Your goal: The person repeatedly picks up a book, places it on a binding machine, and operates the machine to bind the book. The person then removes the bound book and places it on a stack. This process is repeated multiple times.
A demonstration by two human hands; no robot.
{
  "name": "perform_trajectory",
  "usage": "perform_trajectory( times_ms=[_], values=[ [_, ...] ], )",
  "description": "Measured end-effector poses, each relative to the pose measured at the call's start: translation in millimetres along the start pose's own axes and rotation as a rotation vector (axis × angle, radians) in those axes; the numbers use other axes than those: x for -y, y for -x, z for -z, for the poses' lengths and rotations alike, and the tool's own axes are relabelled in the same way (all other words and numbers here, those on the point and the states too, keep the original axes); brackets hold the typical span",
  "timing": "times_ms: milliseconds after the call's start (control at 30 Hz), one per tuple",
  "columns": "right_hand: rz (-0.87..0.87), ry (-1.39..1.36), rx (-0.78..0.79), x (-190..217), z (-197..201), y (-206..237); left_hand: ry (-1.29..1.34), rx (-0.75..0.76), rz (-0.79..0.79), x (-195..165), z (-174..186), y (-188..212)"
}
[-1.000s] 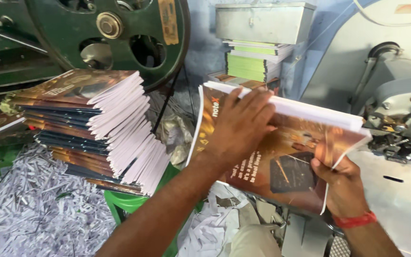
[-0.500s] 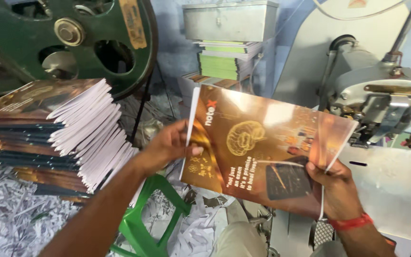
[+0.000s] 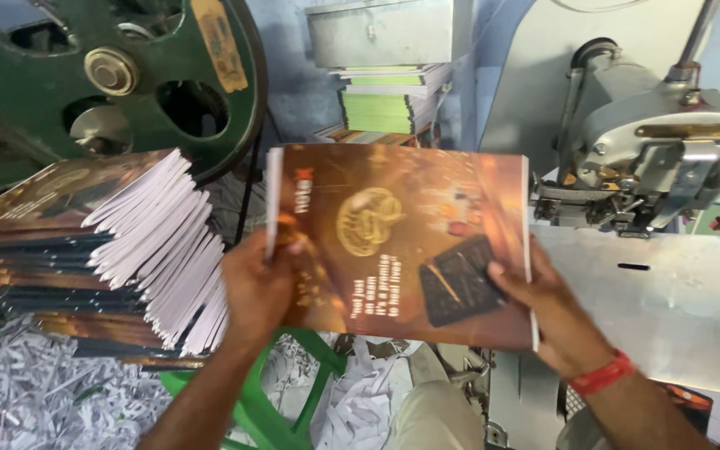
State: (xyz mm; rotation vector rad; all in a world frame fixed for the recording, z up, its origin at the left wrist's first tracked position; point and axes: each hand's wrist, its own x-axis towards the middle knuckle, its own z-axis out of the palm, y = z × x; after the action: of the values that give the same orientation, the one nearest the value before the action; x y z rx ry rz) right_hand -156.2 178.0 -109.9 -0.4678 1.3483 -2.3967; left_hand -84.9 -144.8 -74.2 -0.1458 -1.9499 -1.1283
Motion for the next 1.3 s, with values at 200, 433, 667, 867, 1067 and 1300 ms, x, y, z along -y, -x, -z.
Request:
perform_trajectory(
  times_ms=[200,433,667,867,1067,1300],
  values=[
    [0.102,0.341,0.174,-9.3,-10.6,5.4,-0.138,-0.087,0.023,4.3,45.3,-9.7],
    [0.000,0.553,0.133,-35.0,-11.9,-20.3,-0.030,-0.124,0.258,37.5,89.9,-25.2],
    [-0.102,0.354,-0.005,-74.6,2.3,-71.4,-0.070,-0.063,0.508,120.2,48.3,-58.7],
    [-0.119,0.360,-0.205,-69.3,45.4,-108.2,-0.319,0.067,0.392,155.1,-30.0,-99.8],
    [-0.019,0.407,-0.389,-58.9,101.2,-144.9,-0.253,0.240,0.330,177.1,-116.4,-148.1],
    [0.194,0.784,-0.646,-48.5,129.1,-186.6,-0.082,0.288,0.471,210.3,-197.5,-204.3]
  ],
)
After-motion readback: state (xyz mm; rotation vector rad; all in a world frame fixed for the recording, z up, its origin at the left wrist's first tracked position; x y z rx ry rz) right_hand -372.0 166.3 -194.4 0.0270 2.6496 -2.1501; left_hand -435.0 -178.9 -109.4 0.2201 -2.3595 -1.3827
